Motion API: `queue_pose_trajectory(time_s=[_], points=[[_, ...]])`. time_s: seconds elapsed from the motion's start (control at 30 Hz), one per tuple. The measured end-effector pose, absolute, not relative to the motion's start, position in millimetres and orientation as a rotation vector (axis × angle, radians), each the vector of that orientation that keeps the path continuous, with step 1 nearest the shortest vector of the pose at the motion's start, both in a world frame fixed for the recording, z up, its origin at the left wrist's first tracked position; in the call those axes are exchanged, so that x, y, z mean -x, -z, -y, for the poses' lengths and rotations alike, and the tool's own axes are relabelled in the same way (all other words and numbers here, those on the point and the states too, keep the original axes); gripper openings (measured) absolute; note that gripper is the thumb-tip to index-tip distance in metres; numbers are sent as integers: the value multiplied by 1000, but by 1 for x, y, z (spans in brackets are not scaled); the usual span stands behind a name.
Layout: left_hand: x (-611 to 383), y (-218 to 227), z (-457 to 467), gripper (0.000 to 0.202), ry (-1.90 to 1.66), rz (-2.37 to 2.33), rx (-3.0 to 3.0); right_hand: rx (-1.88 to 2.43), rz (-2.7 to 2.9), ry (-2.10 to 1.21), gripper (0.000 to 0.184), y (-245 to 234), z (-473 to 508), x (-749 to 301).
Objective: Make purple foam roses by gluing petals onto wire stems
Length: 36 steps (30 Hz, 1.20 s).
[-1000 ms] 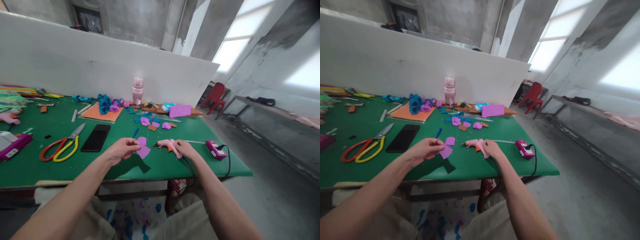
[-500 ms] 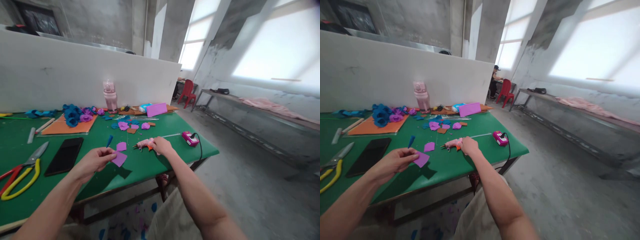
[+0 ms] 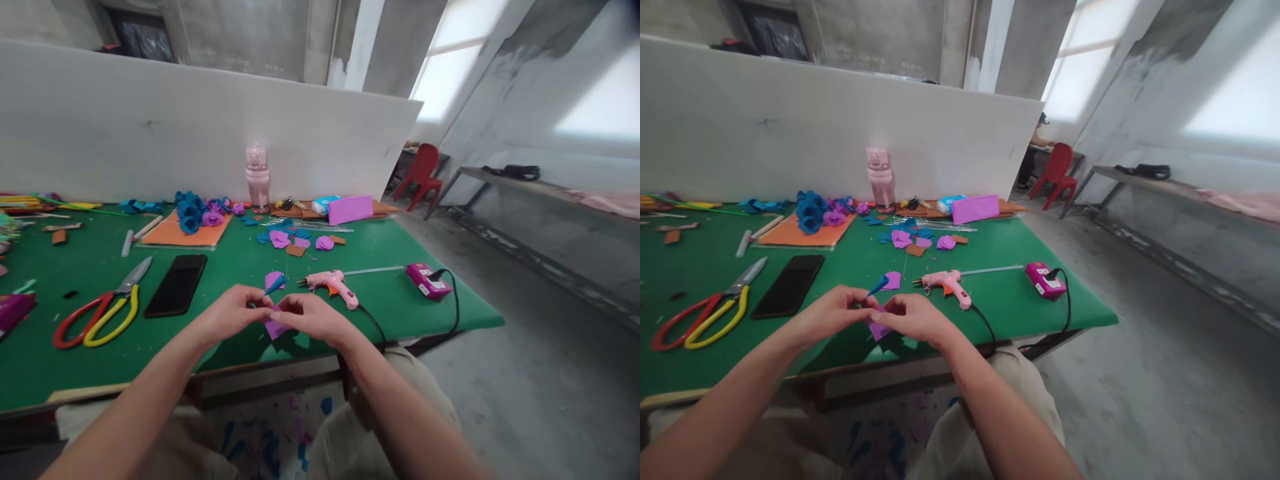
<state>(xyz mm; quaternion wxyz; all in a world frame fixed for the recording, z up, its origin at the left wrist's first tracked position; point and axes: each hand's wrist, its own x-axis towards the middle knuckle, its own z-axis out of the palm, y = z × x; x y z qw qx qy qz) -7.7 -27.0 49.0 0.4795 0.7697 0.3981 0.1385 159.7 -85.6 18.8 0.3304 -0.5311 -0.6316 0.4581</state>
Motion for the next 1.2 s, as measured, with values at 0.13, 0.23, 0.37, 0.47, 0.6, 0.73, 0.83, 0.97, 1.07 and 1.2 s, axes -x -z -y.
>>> queue_pose_trajectory(time_s=[0.13, 0.23, 0.37, 0.47, 0.6, 0.73, 0.83, 0.97, 1.07, 1.2], points=[[6, -46, 26, 18, -289, -985, -1938, 1595, 1712, -997, 23, -21, 83, -155], [7, -42, 25, 19, -277, -993, -1930, 1649, 1752, -886, 10, -20, 81, -152], [8, -40, 24, 21, -409, -1035, -1849, 1538, 1644, -866, 9, -16, 76, -152], [9, -42, 27, 25, -669, -1041, -1703, 1396, 1311, -882, 8, -15, 68, -159], [7, -43, 31, 25, -837, -975, -1555, 1229, 877, -991, 14, -14, 56, -167], [1, -39, 35, 21, -906, -930, -1402, 1170, 710, -1096, 20, -11, 52, -167], [-2, -35, 37, 19, -911, -875, -1266, 1160, 711, -1112, 21, -8, 52, -164], [-6, -28, 39, 17, -903, -825, -1136, 1164, 773, -1029, 20, -8, 53, -163], [-9, -24, 41, 16, -902, -843, -1120, 1170, 798, -976, 19, -10, 54, -163], [-14, -22, 43, 16, -884, -833, -1100, 1193, 818, -951, 20, -15, 56, -162]])
